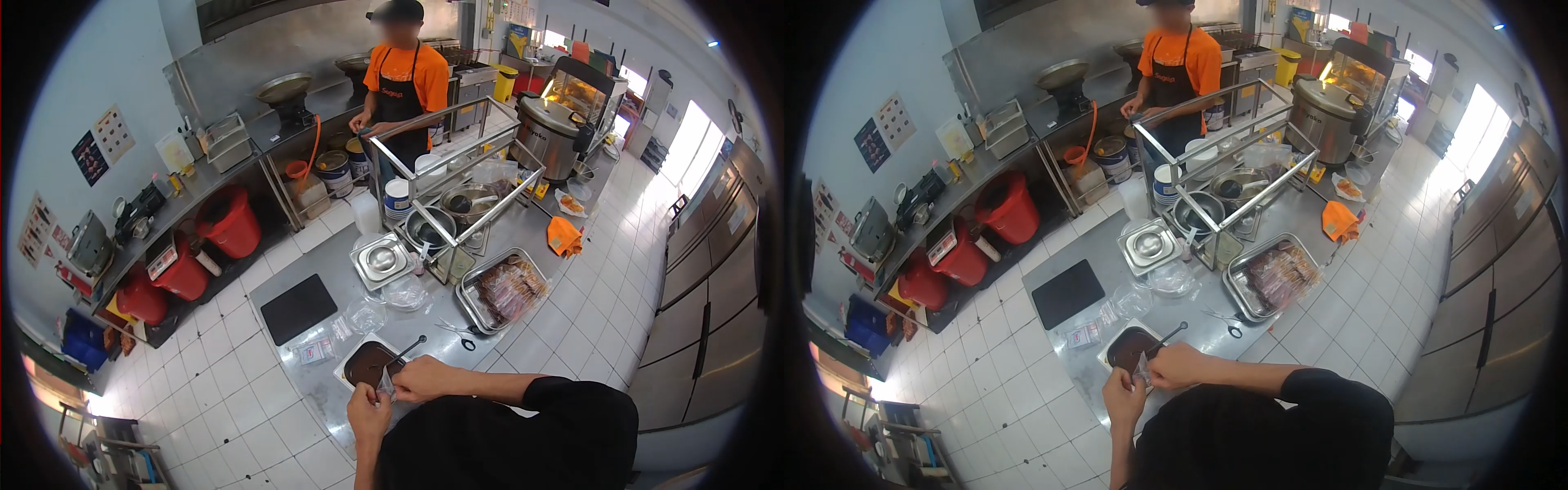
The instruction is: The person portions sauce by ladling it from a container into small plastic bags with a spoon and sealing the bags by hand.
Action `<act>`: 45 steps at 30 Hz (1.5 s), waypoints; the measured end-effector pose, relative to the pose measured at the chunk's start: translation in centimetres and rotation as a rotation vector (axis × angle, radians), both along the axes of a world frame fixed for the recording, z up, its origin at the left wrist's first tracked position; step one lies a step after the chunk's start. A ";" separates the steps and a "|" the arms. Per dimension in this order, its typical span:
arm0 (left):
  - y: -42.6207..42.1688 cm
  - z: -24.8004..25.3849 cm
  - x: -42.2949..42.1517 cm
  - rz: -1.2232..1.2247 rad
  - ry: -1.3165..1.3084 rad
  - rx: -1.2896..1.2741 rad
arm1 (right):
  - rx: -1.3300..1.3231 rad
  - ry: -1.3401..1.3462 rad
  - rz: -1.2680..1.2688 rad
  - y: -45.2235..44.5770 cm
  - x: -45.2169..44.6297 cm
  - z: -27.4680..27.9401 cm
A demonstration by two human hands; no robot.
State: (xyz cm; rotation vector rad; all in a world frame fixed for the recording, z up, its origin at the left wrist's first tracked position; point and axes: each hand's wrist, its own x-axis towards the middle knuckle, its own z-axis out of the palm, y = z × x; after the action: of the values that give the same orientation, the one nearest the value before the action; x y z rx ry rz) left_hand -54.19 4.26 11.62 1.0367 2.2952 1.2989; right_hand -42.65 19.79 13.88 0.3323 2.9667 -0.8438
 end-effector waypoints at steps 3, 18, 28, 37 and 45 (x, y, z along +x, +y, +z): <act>0.3 0.3 0.3 -0.075 -0.218 0.056 | -0.009 -0.058 -0.044 -0.1 0.0 1.0; 0.2 3.4 0.2 -0.380 0.385 0.118 | -0.244 -0.034 -0.208 0.5 -0.1 0.8; 0.2 -1.0 -0.3 -0.303 0.473 0.092 | -0.311 0.011 -0.203 -0.1 1.3 2.9; 0.4 -1.7 -1.6 -0.423 0.273 0.131 | -0.450 0.059 0.085 -1.9 0.3 1.9; -0.7 -1.3 -1.8 -0.537 0.109 0.059 | -0.493 -0.123 0.231 -1.6 -0.4 1.8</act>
State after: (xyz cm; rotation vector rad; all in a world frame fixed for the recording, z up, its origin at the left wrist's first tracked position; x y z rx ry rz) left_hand -56.00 3.57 10.28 1.6339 1.8566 1.1074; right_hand -43.02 18.17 15.72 0.0170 2.5043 -1.4067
